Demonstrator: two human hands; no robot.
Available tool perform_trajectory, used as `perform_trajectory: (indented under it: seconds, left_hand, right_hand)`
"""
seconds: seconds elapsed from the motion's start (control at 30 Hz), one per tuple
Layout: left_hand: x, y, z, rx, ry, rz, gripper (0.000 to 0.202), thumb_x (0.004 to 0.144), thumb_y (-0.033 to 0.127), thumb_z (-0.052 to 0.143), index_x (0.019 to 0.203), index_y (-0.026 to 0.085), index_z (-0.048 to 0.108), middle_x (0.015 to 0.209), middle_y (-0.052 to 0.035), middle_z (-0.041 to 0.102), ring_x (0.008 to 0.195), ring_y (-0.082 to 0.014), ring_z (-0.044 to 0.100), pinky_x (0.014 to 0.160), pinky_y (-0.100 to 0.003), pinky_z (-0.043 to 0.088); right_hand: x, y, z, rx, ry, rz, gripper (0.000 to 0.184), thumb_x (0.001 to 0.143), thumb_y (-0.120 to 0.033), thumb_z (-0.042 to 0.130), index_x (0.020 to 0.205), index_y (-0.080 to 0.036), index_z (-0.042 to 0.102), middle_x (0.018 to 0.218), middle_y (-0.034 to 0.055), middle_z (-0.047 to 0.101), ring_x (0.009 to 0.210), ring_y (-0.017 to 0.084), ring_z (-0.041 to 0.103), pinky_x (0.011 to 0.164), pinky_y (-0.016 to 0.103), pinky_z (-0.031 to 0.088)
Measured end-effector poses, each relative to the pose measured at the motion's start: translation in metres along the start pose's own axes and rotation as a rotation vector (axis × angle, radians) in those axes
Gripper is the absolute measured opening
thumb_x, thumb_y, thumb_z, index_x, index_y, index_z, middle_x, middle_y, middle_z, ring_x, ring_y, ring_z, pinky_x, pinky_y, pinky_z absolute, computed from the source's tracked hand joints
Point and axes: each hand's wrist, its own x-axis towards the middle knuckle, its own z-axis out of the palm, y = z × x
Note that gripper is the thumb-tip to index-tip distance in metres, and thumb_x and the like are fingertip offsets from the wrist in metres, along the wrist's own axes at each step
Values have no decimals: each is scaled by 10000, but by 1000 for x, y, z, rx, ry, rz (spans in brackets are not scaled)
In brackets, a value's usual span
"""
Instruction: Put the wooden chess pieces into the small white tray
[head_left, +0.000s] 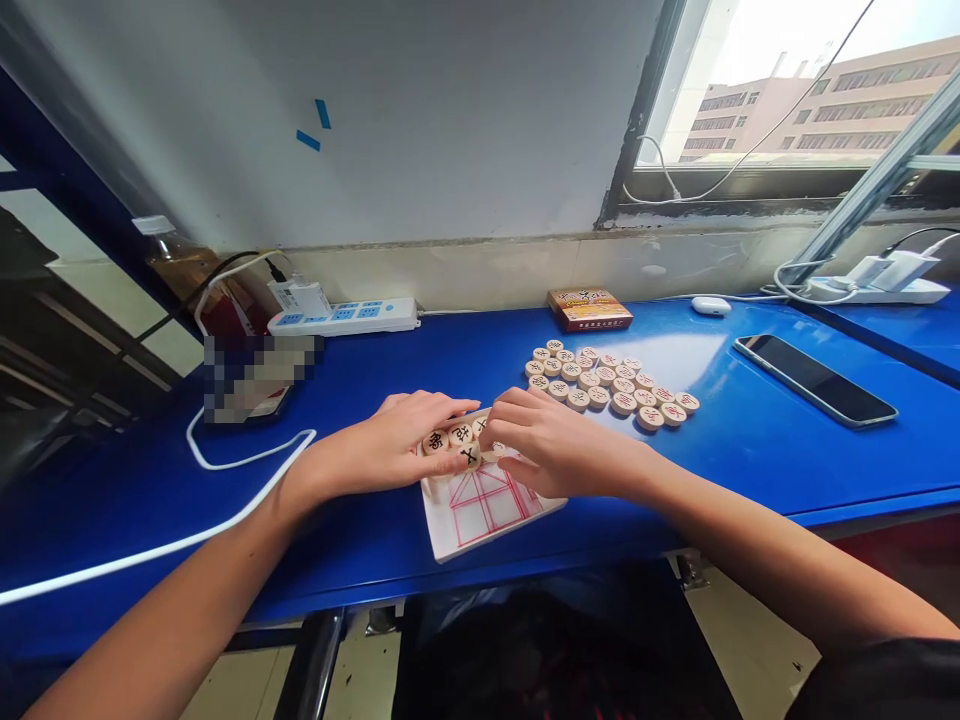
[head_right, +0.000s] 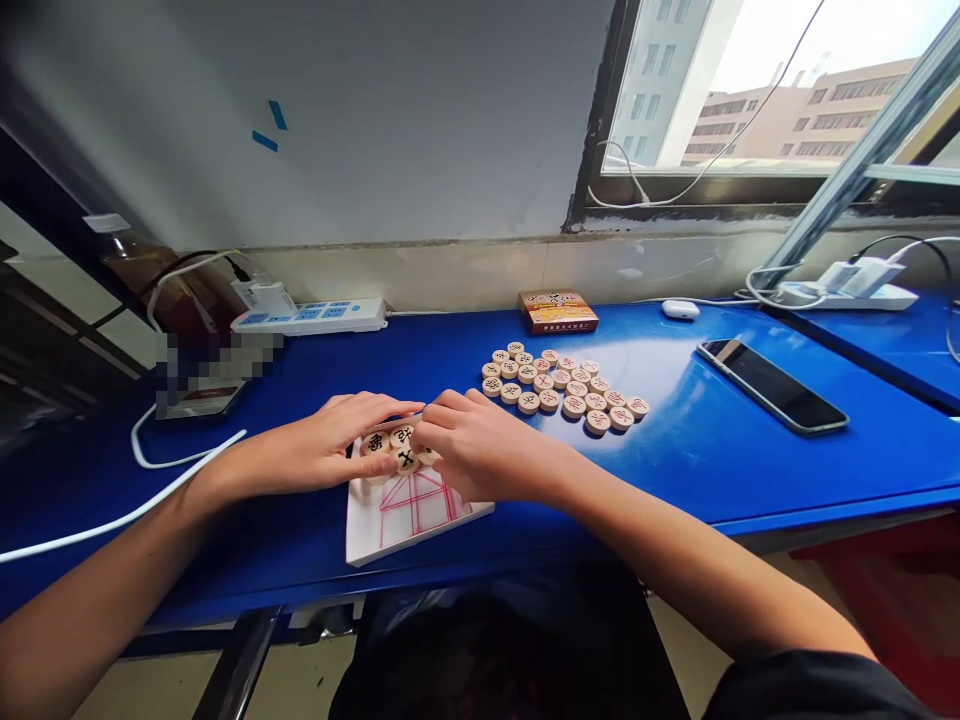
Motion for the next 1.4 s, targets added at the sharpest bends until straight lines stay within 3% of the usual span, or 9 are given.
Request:
perform_trajectory:
  seconds: [0.27,0.33,0.47,0.57,0.8,0.93,1.13,1.27,1.4]
  left_hand:
    - [0,2,-1,7,-44,13,647,860,605,527,1405,295,365,1360,-58,467,1253,-295,389,1040,-411,281]
    - [-1,0,-1,14,-50,1,676,858,591,536,1428,290,331,1381,-65,447,1262,-304,379,1042,-419,285]
    - [-1,-3,0,38,-32,-10,666,881,595,497,1445,296,304,1386,-62,451,1261,-302,386,1033,-411,295]
    - [1,-5,0,62,-1,-29,641,900,606,456,1439,287,320,1365,-62,480,1251,-295,399,1027,-411,293]
    - [7,1,4,-5,208,-58,473,939,534,435,1324,263,476,1208,-38,601,1105,-234,522,932,-365,378]
    - [25,16,8,-65,305,-147,406,898,508,506,1191,236,583,1105,-29,654,1043,-231,571,854,-338,420]
    - [61,31,11,82,163,-4,343,823,480,595,1057,235,645,943,-12,686,889,-231,617,763,-319,401]
    - [59,29,14,101,194,-32,196,851,358,543,944,221,647,873,-5,676,809,-204,620,670,-280,391]
    - [46,19,14,27,231,-118,252,901,414,481,981,238,644,901,-1,672,810,-189,616,657,-267,401]
  right_hand:
    - [-4,7,-6,27,22,-6,301,821,-161,551,1120,-185,573,1067,78,571,1043,214,433,893,366,363]
    - [-8,17,-14,13,51,75,354,798,-161,573,1149,-197,554,1074,75,565,1056,219,428,913,379,353]
    - [-22,43,-26,-63,-12,306,192,782,-125,556,961,-191,583,1003,66,595,1031,231,452,877,381,358]
    - [-27,52,-26,-107,-125,327,168,779,-155,574,942,-197,580,1010,61,604,1019,240,472,866,387,356]
    - [-24,53,-18,-308,-167,525,184,840,-209,505,1011,-154,546,1011,119,599,940,276,509,752,374,372]
    - [-24,54,-20,-211,-93,533,181,825,-119,455,986,-172,517,940,75,624,925,243,520,747,343,370]
    - [-19,44,-15,-135,7,424,200,782,-227,566,975,-187,530,1002,66,600,966,232,511,790,340,377]
    - [-14,45,1,-39,-23,338,120,807,-186,531,926,-181,545,940,56,587,934,191,519,796,299,390]
    - [-9,49,8,-17,37,370,24,819,-181,529,841,-172,532,884,49,590,891,181,520,756,285,390]
